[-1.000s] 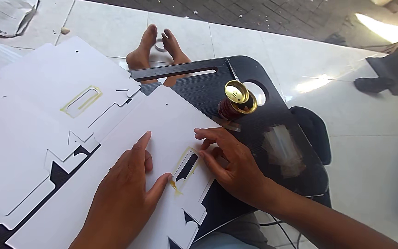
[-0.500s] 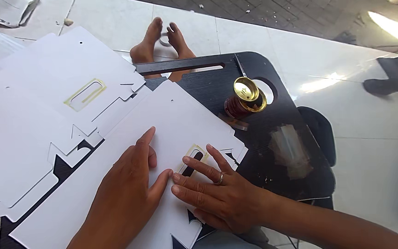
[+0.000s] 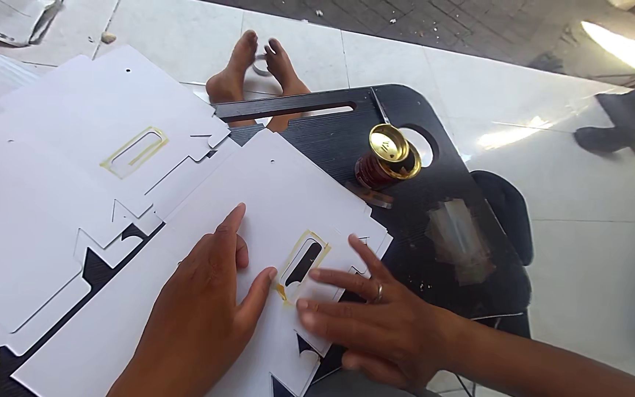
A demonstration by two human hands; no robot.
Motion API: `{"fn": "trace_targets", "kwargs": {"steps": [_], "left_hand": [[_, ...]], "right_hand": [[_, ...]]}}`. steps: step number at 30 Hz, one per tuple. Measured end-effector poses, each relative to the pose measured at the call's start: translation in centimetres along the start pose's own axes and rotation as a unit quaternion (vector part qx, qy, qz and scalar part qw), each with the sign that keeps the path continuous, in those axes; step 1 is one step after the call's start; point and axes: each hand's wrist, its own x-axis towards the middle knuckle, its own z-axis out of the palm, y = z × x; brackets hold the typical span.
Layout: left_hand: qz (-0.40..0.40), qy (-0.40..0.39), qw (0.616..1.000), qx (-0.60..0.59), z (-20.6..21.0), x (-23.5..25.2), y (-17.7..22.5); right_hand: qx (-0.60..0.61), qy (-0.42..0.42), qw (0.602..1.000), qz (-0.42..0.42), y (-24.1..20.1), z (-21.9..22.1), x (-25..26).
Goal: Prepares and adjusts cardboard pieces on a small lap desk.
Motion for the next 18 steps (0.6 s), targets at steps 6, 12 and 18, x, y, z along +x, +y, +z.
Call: {"fn": "trace_targets", "kwargs": {"steps": [6, 12, 18], "left_hand": [[0.006, -0.008, 1.000, 0.019, 0.0, 0.1, 0.0], [-0.002, -0.009, 1.000, 0.014, 0.0, 0.1, 0.0], [0.001, -0.009, 1.000, 0.022, 0.0, 0.1, 0.0]], "right_hand": [[-0.018, -0.013, 0.997, 0.072, 1.6, -0.7, 1.5], [-0.058, -0.050, 0.994, 0.077, 1.7, -0.1, 2.3], [-0.135, -0.048, 0.984, 0.102, 3.0, -1.6, 1.0]]}}
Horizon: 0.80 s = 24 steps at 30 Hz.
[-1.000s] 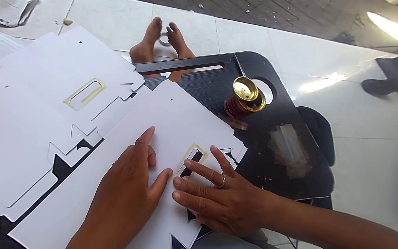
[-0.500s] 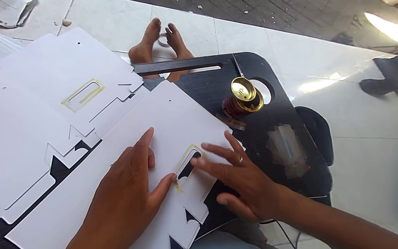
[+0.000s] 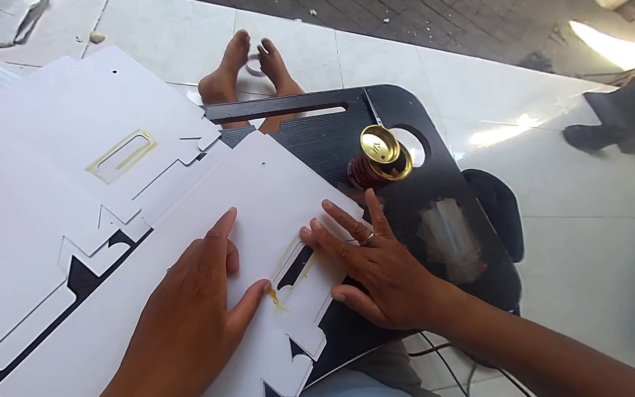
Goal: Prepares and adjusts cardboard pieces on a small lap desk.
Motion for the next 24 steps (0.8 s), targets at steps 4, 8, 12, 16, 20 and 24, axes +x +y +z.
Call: {"fn": "trace_targets", "kwargs": {"steps": [4, 8, 12, 16, 20, 24], "left_hand": [[0.002, 0.001, 1.000, -0.002, 0.0, 0.0, 0.0], [0.001, 0.009, 1.000, -0.008, 0.1, -0.1, 0.2], [0.008, 0.017, 1.000, 0.018, 0.3, -0.3, 0.6], [0.012, 0.020, 0.999, 0.028, 0.3, -0.3, 0.6], [0.012, 0.017, 1.000, 0.022, 0.3, -0.3, 0.5], [0.020, 0.010, 1.000, 0.019, 0.1, -0.3, 0.5]], "right_hand": [[-0.010, 0.015, 1.000, -0.001, -1.5, 0.2, 0.0], [0.049, 0.006, 0.998, -0.029, -3.6, 0.9, -1.0], [0.041, 0.000, 0.999, -0.034, -3.6, 1.0, -2.2], [-0.013, 0.002, 1.000, 0.001, -1.4, 0.4, -3.1], [-0.024, 0.009, 1.000, 0.018, -0.4, -0.6, -3.3], [0.011, 0.018, 1.000, 0.011, -1.3, -0.3, -2.3]]}}
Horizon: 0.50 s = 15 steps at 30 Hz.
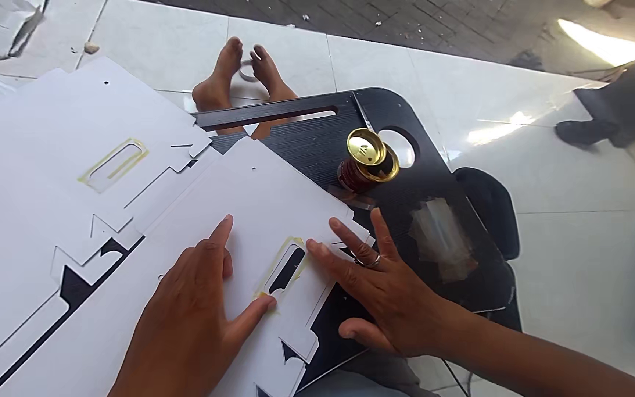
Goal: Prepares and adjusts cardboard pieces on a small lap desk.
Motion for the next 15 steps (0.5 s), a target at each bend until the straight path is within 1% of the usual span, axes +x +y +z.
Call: {"fn": "trace_targets", "kwargs": {"steps": [5, 9, 13, 15], "left_hand": [[-0.005, -0.006, 1.000, 0.006, -0.1, 0.0, 0.1], [-0.006, -0.009, 1.000, 0.003, -0.2, 0.0, 0.1], [-0.018, -0.009, 0.999, -0.048, -0.5, 0.1, -0.8], [-0.025, 0.025, 0.999, -0.042, -1.1, 0.5, -2.4]], "right_hand": [[-0.018, -0.016, 1.000, 0.007, 0.0, 0.9, 0.8], [0.004, -0.007, 1.000, 0.010, 0.7, -0.2, 0.2], [0.004, 0.049, 0.996, 0.074, 1.3, -1.7, 0.2], [-0.011, 0.065, 0.990, 0.121, 1.5, -1.8, 0.4]]}}
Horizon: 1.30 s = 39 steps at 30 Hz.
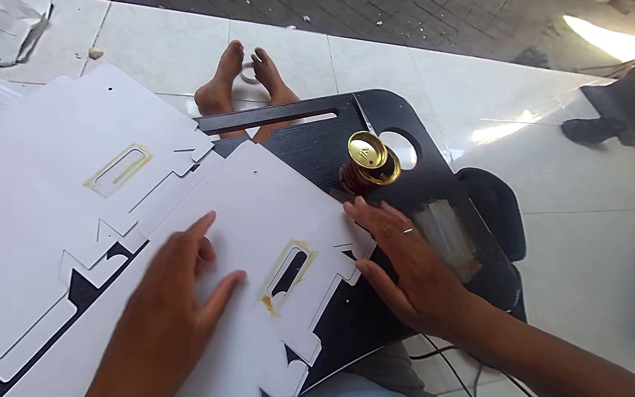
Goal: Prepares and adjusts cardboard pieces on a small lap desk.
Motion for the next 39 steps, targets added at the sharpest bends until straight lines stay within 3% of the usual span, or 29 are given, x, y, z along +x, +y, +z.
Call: {"fn": "trace_targets", "kwargs": {"steps": [7, 11, 17, 22, 31, 39], "left_hand": [[-0.066, 0.053, 0.992, 0.093, -2.2, 0.7, -3.1], [-0.090, 0.055, 0.991, 0.085, -2.2, 0.8, -3.0], [-0.119, 0.124, 0.985, 0.016, -2.9, 1.3, -2.2], [-0.098, 0.196, 0.972, -0.086, -4.2, 1.9, -2.4], [0.025, 0.246, 0.969, -0.017, -4.6, 1.9, -2.5], [-0.055, 0.272, 0.960, -0.037, -7.4, 2.4, -1.6]], "right_hand": [[-0.015, 0.021, 0.999, 0.043, 0.4, 1.5, -0.1], [-0.022, 0.042, 0.998, 0.034, 0.5, 2.1, -0.3], [-0.033, 0.071, 0.997, 0.013, 0.5, 3.0, -0.5], [-0.005, 0.101, 0.994, -0.034, 0.8, 3.9, -0.5], [-0.014, 0.116, 0.991, -0.057, 0.7, 4.1, -0.5], [-0.015, 0.143, 0.986, -0.086, 0.7, 4.3, -0.6]]}}
